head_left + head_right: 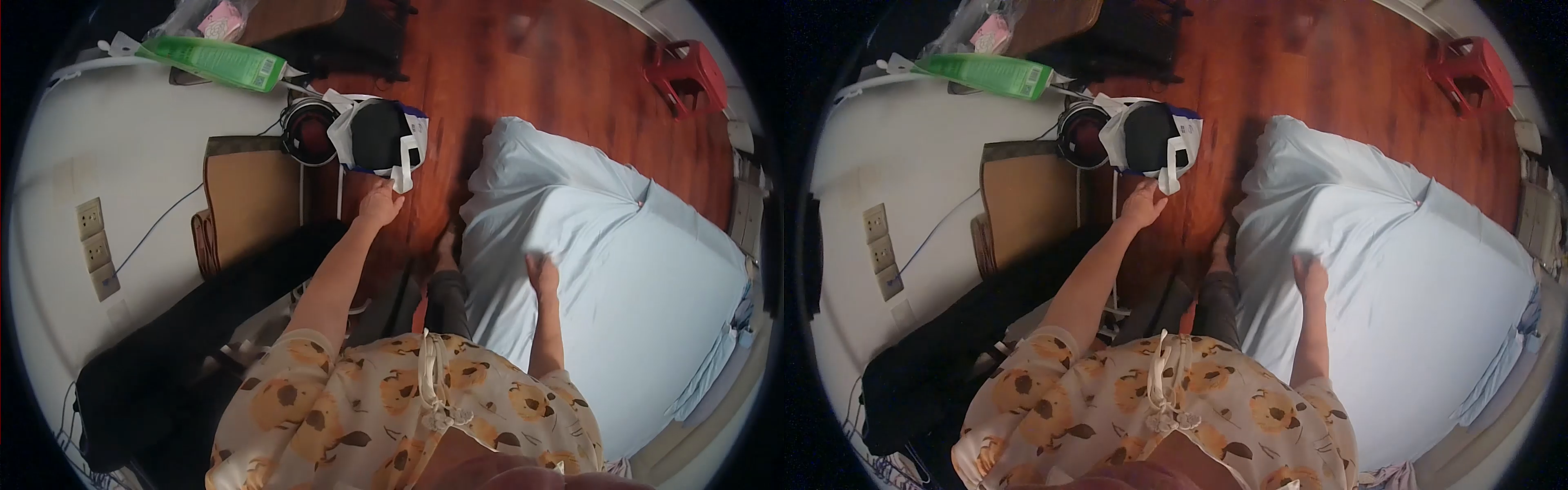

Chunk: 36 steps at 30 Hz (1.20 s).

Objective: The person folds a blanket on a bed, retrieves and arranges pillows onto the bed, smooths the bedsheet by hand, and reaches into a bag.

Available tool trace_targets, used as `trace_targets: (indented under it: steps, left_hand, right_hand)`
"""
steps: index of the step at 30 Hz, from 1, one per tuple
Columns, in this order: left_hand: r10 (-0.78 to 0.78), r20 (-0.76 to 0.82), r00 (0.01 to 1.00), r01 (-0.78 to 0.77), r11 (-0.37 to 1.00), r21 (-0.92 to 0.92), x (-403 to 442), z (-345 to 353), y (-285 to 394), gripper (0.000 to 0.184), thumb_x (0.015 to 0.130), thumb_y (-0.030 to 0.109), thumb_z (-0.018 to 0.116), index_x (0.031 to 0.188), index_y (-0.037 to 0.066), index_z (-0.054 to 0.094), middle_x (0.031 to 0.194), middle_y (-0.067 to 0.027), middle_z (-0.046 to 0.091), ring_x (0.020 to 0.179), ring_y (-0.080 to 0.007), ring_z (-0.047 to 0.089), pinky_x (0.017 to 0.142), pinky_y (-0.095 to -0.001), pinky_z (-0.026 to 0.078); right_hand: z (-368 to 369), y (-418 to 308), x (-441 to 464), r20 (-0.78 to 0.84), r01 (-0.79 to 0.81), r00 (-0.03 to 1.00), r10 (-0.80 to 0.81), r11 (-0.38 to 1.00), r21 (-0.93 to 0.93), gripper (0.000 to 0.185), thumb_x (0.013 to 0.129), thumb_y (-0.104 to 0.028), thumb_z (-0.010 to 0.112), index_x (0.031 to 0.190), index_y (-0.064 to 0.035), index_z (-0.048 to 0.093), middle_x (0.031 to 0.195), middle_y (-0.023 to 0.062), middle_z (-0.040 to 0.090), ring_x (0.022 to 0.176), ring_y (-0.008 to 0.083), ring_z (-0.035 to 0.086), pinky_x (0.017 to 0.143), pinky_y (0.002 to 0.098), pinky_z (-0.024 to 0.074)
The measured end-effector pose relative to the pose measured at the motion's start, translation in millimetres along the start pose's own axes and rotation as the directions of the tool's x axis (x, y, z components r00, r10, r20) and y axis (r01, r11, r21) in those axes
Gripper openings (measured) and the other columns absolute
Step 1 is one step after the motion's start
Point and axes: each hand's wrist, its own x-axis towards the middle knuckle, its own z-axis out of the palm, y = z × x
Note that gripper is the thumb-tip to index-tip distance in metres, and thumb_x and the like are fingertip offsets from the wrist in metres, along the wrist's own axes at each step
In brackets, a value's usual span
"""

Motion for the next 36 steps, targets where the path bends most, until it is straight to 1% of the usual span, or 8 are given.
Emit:
trace_targets:
  steps: [4,6,12,18,22,26,30,36]
  left_hand:
    - [-0.038,-0.026,0.999,0.035,0.995,-0.098,17.6,5.7,-19.6,0.062,0.082,0.031,0.062,0.133,0.004,0.041,0.134,-0.0205,0.045,0.123,-0.0343,0.045,0.101,-0.0414,0.039]
    - [-0.064,-0.022,0.998,0.062,0.996,-0.065,23.3,11.5,-23.5,0.068,0.08,0.035,0.065,0.134,0.003,0.04,0.134,-0.0209,0.045,0.123,-0.0345,0.045,0.102,-0.0403,0.038]
    - [-0.137,0.102,0.985,0.162,0.938,-0.306,54.7,18.7,-13.9,0.083,0.072,0.041,0.07,0.137,0.002,0.035,0.137,-0.0201,0.042,0.127,-0.0299,0.041,0.104,-0.0379,0.036]
    - [0.053,-0.081,0.995,-0.077,0.936,-0.342,92.9,59.1,-12.9,0.079,0.068,0.038,0.075,0.132,0.005,0.041,0.119,-0.0217,0.055,0.112,-0.0352,0.053,0.097,-0.041,0.041]
    - [0.063,0.263,0.963,0.011,0.963,-0.271,102.2,66.0,-14.6,0.045,0.073,0.028,0.069,0.113,0.008,0.059,0.105,-0.0157,0.064,0.101,-0.0313,0.06,0.089,-0.0412,0.046]
    - [-0.333,0.04,0.942,0.323,0.867,-0.381,112.1,24.8,-25.0,0.025,0.076,0.018,0.062,0.1,0.01,0.062,0.105,-0.0167,0.063,0.098,-0.0335,0.06,0.086,-0.0415,0.047]
    - [-0.218,-0.677,0.703,0.07,0.968,-0.239,143.7,-9.2,-83.0,0.05,0.077,0.018,0.064,0.123,0.004,0.049,0.122,-0.0193,0.053,0.11,-0.037,0.051,0.092,-0.0429,0.044]
    - [-0.012,-0.187,0.982,0.01,1.0,-0.013,226.1,-22.7,-158.9,0.074,0.076,0.035,0.069,0.134,0.002,0.038,0.131,-0.0192,0.048,0.123,-0.0354,0.043,0.1,-0.039,0.039]
  right_hand:
    - [-58.3,-55.6,30.6,-0.591,0.391,0.74,-0.321,0.92,-0.011,0.06,0.085,-0.03,0.063,0.135,-0.0048,0.041,0.105,0.0202,0.057,0.091,0.0352,0.057,0.08,0.041,0.0465]
    - [-62.7,-44.3,49.1,-0.641,0.247,0.73,-0.237,0.966,-0.076,0.062,0.084,-0.033,0.064,0.133,-0.0045,0.041,0.11,0.0204,0.056,0.098,0.0349,0.055,0.082,0.0409,0.0452]
    - [-37.8,-33.1,62.7,0.001,0.018,1.0,-0.018,0.993,-0.12,0.051,0.076,-0.043,0.067,0.1,0.0004,0.059,0.093,0.023,0.065,0.088,0.0378,0.062,0.078,0.0461,0.0485]
    - [-34.8,-36.5,91.9,-0.021,0.095,0.995,-0.102,0.97,-0.223,0.057,0.068,-0.055,0.072,0.069,0.0016,0.061,0.068,0.0182,0.064,0.068,0.033,0.064,0.062,0.0424,0.0491]
    - [-27.5,-41.2,94.3,0.004,0.03,1.0,-0.03,0.958,-0.285,0.058,0.069,-0.056,0.07,0.071,0.0018,0.064,0.072,0.0169,0.066,0.07,0.0321,0.065,0.065,0.0417,0.0503]
    - [-28.3,-47.6,88.5,-0.062,-0.041,0.998,0.021,0.939,-0.342,0.058,0.07,-0.056,0.069,0.075,0.0018,0.064,0.075,0.0177,0.067,0.075,0.0331,0.065,0.067,0.0428,0.05]
    - [-24.9,-35.5,99.4,-0.014,0.048,0.998,-0.056,0.945,-0.323,0.057,0.071,-0.052,0.07,0.075,0.0045,0.062,0.068,0.0168,0.065,0.067,0.0311,0.065,0.063,0.0418,0.0503]
    - [-35.2,-46.0,113.7,0.219,-0.144,0.96,0.175,0.978,-0.151,0.044,0.074,-0.039,0.074,0.067,0.0018,0.059,0.051,0.0101,0.058,0.04,0.0171,0.056,0.043,0.0318,0.0467]
